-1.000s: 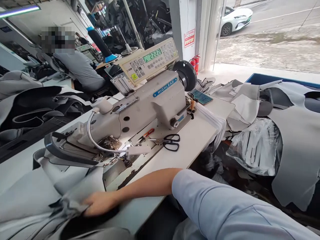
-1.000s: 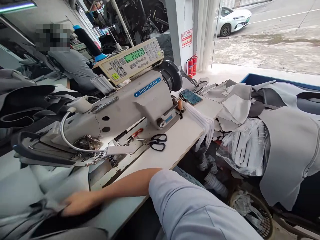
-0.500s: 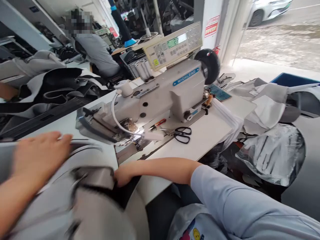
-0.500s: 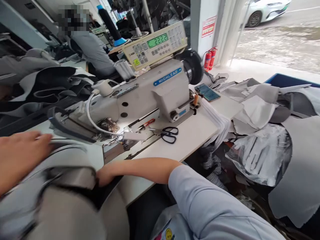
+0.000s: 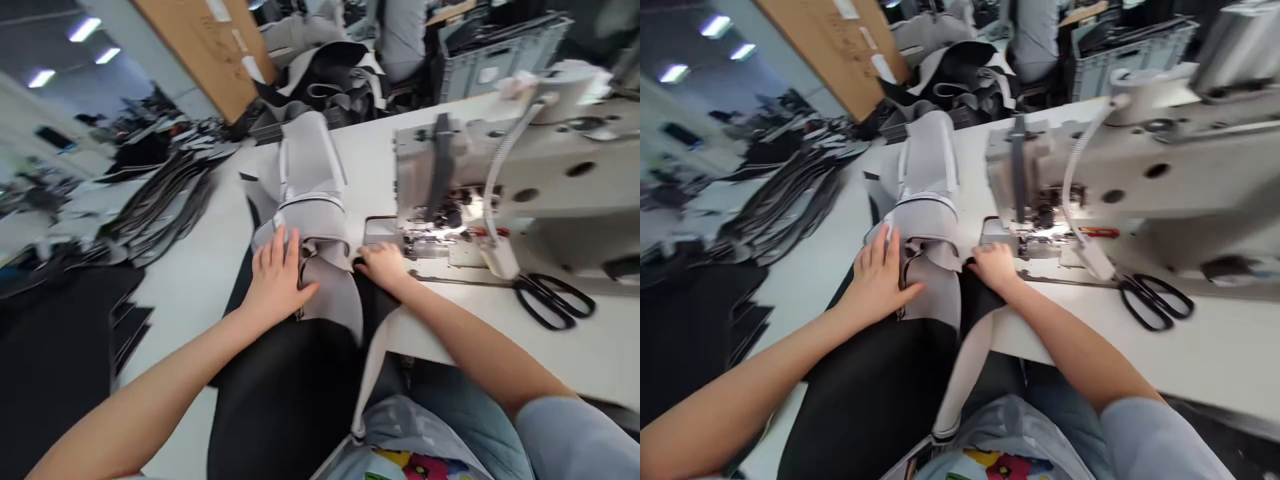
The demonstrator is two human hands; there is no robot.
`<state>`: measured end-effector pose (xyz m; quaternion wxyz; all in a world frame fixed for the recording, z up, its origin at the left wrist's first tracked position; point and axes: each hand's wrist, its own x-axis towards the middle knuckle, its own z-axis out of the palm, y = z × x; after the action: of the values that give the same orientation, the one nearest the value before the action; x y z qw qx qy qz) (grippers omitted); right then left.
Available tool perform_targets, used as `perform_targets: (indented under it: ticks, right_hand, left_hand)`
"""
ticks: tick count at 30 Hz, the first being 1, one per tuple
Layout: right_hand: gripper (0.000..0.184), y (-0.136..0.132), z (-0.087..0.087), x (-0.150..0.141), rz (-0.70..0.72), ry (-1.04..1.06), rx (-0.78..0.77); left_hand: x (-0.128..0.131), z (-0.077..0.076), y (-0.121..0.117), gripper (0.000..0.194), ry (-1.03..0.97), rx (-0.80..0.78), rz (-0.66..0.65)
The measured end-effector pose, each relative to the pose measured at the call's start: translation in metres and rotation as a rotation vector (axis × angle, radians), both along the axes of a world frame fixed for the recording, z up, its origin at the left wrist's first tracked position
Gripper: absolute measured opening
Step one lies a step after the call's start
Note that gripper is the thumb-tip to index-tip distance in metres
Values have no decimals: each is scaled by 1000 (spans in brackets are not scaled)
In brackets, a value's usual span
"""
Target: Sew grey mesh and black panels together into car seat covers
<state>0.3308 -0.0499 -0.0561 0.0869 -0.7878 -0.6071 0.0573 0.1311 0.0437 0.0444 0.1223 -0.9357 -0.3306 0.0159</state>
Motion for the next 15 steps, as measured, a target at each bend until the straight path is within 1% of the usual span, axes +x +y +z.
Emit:
perform_targets:
  ticks: [1,2,3,4,5,6,7,8,9,10,11,12,13,14,15]
  right_hand:
    - [42,-4,7,-2,-31,-39,34]
    - [45,-7,14,-4,-75,-111,112]
    - [45,-11,19,-8,-28,-149,166]
    - [42,-15,23,-12,83,-137,178]
    - [38,-20,24,-18,293,-84,133]
    - [36,-26,21,-24,541,-19,64]
    - [36,-33,15,-31,751,40,21]
    - [43,-42,6,-38,893,68,22]
    - [55,-51,-6,-44,957,61,62]
    - [66,-60,-18,-50,936,38,139]
    - [71,-68,-31,-54,904,28,201]
    - [71,-74,-42,-57,846,42,244]
    - [68,-77,-51,-59,755,72,278]
    - [63,-77,-58,-61,640,108,296]
    - [59,-74,-62,-63,516,146,309]
  left_hand:
    - [-10,10,5,98,10,-8,59]
    - [-19,21,9,93,40,-43,106]
    - [-26,30,10,86,79,-98,143]
    - [-32,37,11,76,129,-177,162]
    - [-34,41,10,68,167,-269,177]
    - [-33,41,9,62,185,-341,191]
    - [-30,36,8,58,205,-387,202]
    - [-25,29,7,57,210,-438,195]
    - [-17,20,6,56,194,-480,158]
    - [-8,9,4,54,178,-486,125]
    - [2,-2,2,52,177,-493,117]
    - [14,-12,1,55,181,-497,108]
    - [26,-21,1,61,188,-498,109]
    - [38,-28,1,68,185,-499,136]
    - [49,-33,3,72,153,-494,200]
